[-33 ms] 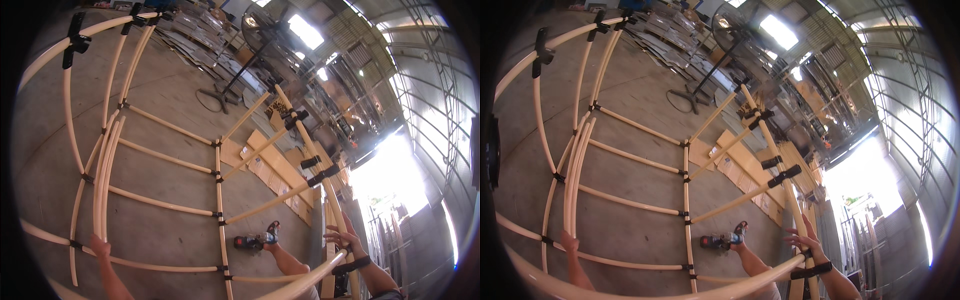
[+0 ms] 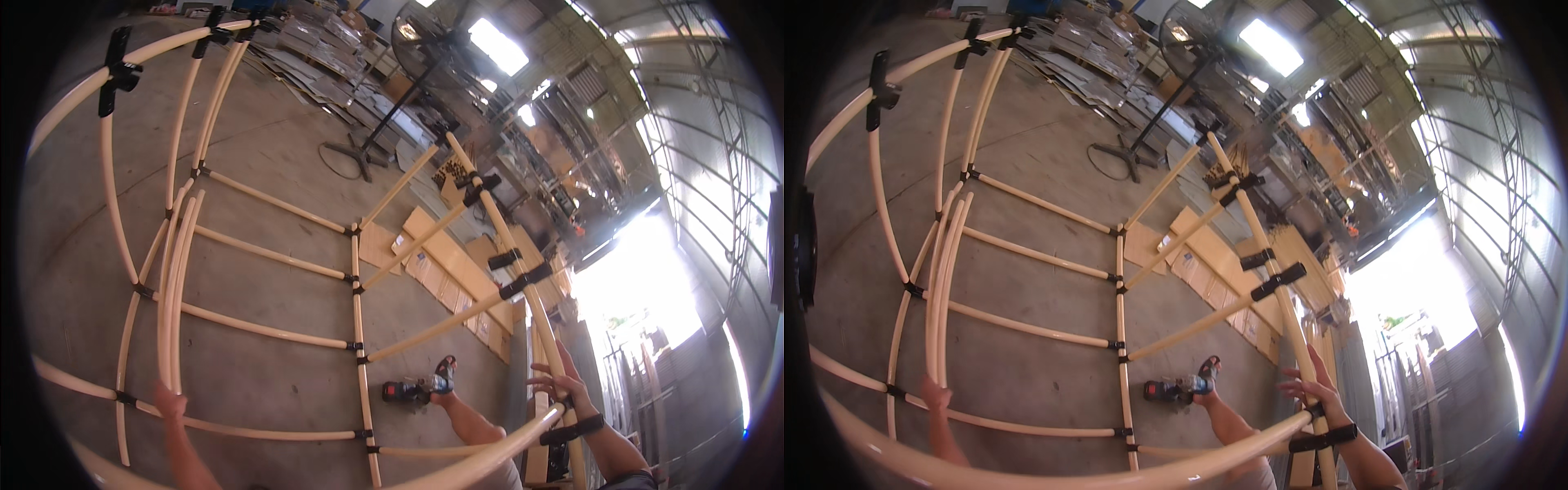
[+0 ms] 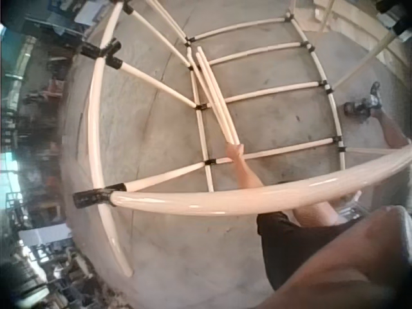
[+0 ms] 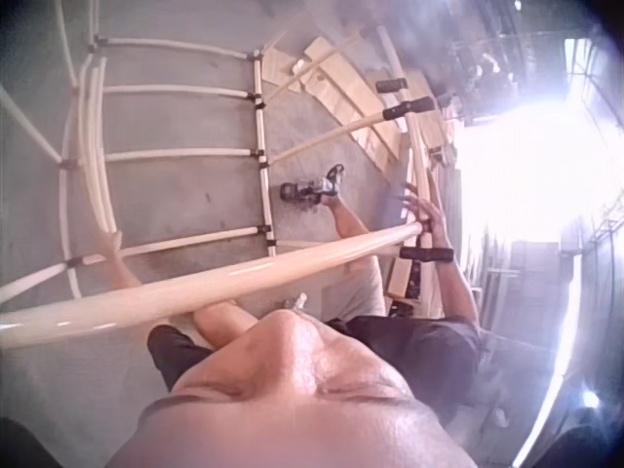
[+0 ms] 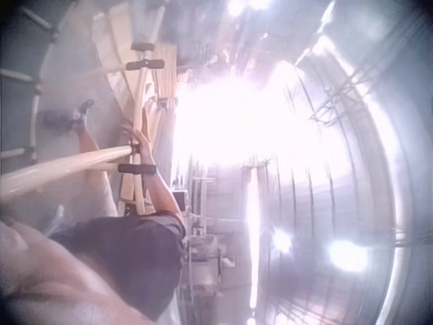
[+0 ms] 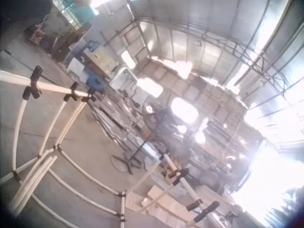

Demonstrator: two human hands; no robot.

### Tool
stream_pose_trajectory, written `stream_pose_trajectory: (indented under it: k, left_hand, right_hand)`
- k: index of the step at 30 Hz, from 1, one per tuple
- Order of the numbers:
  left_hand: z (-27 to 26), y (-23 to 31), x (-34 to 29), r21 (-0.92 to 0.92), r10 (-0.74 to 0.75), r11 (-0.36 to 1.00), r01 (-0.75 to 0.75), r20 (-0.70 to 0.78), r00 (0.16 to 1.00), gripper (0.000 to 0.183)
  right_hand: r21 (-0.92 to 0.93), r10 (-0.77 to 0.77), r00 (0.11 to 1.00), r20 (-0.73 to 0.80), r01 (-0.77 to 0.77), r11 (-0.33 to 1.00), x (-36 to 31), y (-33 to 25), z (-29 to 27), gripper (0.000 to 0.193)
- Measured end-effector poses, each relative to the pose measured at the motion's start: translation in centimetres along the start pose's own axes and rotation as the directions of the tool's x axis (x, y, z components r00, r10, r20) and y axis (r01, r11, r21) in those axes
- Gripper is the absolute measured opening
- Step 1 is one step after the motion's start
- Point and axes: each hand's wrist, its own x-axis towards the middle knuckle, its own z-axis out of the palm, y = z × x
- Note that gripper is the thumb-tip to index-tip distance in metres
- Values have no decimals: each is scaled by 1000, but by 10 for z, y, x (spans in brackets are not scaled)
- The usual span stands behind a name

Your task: The person assembles a frame by using a drill to secure joints on a structure made of poles and connectors, then gathers more poles from a storage area and fits them into the frame.

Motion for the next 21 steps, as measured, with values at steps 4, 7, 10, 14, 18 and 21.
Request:
stream_pose_trajectory:
  k: [4, 7, 10, 14, 18, 21]
  left_hand:
    - [-14, 63, -54, -293, -4, 951, 93, 293, 956, 58]
    - [-31, 92, -94, -286, -1, 951, 121, 386, 923, 47]
    - [20, -4, -81, -721, 85, 693, 5, 88, 992, 33]
    - [-92, 142, -252, -480, 43, 860, 170, 401, 915, 18]
    - [-129, 104, -327, -274, -128, 937, 215, 301, 945, 24]
    - [-131, 107, -408, -74, -205, 971, 225, 215, 955, 30]
  right_hand:
    - [-41, 3, 1000, 24, -2, 999, -3, -8, -9, 83]
    - [-4, -22, 999, 24, 22, 1000, -2, -9, -2, 80]
    - [266, -57, 993, 100, 29, 964, 7, -11, 20, 55]
    - [258, -82, 981, 174, 35, 965, 19, 24, -29, 25]
    - [250, -213, 937, 275, 145, 957, 29, 31, -26, 25]
    - [296, -365, 883, 296, 278, 914, 40, 50, -28, 31]
